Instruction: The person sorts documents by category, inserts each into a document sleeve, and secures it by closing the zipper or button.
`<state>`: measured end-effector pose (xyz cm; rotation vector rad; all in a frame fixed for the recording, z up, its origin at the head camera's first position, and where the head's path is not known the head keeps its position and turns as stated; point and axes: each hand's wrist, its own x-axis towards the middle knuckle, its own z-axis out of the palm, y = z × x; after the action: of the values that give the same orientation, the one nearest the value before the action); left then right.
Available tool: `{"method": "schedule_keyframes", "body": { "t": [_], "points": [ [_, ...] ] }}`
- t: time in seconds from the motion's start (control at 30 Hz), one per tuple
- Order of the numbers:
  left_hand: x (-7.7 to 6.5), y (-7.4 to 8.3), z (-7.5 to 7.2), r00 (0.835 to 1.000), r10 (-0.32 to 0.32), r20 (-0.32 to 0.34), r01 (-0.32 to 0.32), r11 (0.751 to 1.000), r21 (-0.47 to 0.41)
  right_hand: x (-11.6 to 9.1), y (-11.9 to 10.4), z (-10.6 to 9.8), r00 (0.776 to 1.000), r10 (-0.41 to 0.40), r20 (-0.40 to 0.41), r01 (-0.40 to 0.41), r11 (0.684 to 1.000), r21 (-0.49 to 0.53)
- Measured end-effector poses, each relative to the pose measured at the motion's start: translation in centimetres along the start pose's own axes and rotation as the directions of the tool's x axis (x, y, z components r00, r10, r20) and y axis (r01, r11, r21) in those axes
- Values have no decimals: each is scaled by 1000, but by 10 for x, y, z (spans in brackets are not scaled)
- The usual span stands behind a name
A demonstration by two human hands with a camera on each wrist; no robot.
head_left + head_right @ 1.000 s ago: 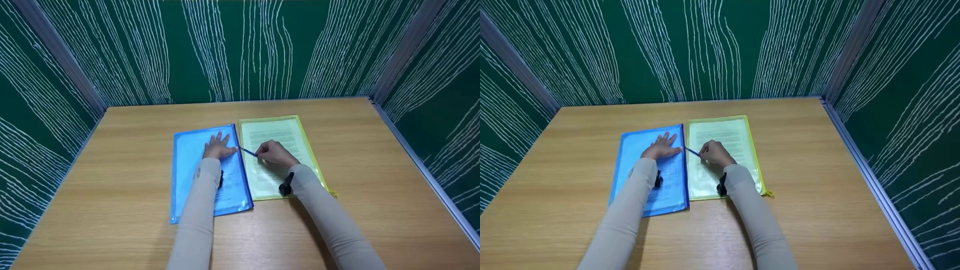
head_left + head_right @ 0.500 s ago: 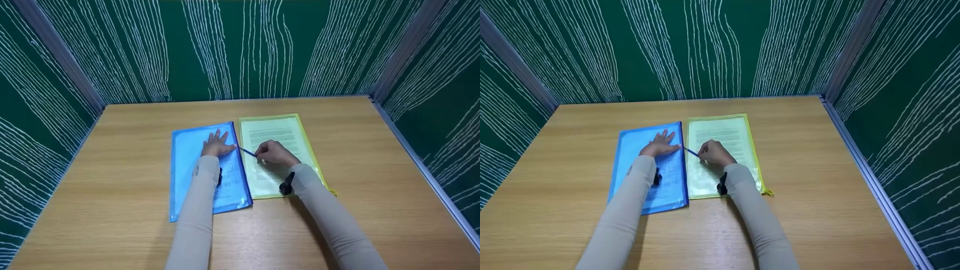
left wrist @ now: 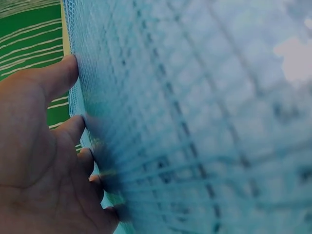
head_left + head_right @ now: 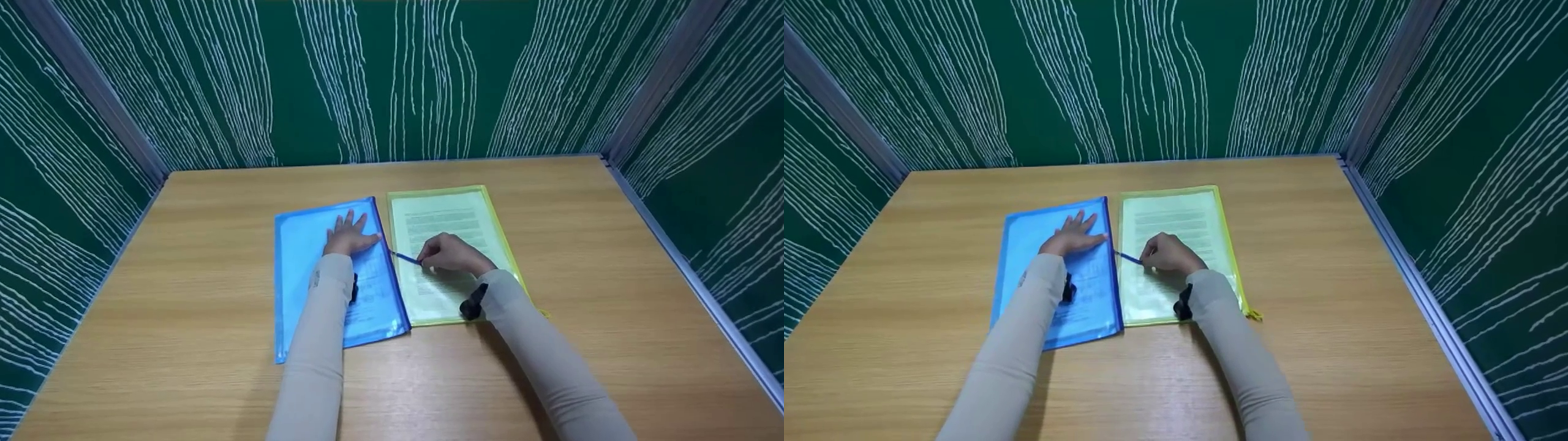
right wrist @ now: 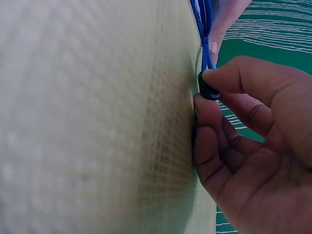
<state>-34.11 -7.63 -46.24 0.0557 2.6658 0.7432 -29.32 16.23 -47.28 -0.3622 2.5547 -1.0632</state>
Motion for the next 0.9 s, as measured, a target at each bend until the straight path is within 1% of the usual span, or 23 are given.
{"method": "schedule_keyframes", "body": {
  "t": [0.13,0.27,0.4,0.5,0.6,0.77,0.9],
  "points": [
    [3,-5,-2,1000,-15,2,15,1000,7,-4,-2,0,999,-17,42,18,1000,-8],
    [4,-9,-5,1000,-18,6,18,1000,4,-8,-5,1,997,-17,78,19,1000,-20],
    [3,-9,-7,1000,-15,16,16,1000,-7,-13,-5,0,994,-28,104,31,999,-26],
    [4,-8,-7,1000,-15,25,15,1000,-1,-17,-4,-1,992,-53,110,58,997,-42],
    [3,-8,-7,1000,-25,19,25,1000,3,-20,-2,-1,989,-83,119,90,995,-53],
    [0,-7,-9,999,-47,17,47,999,-2,-27,-2,-1,982,-94,162,105,992,-63],
    [1,-7,-11,999,-42,35,42,999,4,-32,-2,-2,977,-105,187,123,988,-89]
  ]
}}
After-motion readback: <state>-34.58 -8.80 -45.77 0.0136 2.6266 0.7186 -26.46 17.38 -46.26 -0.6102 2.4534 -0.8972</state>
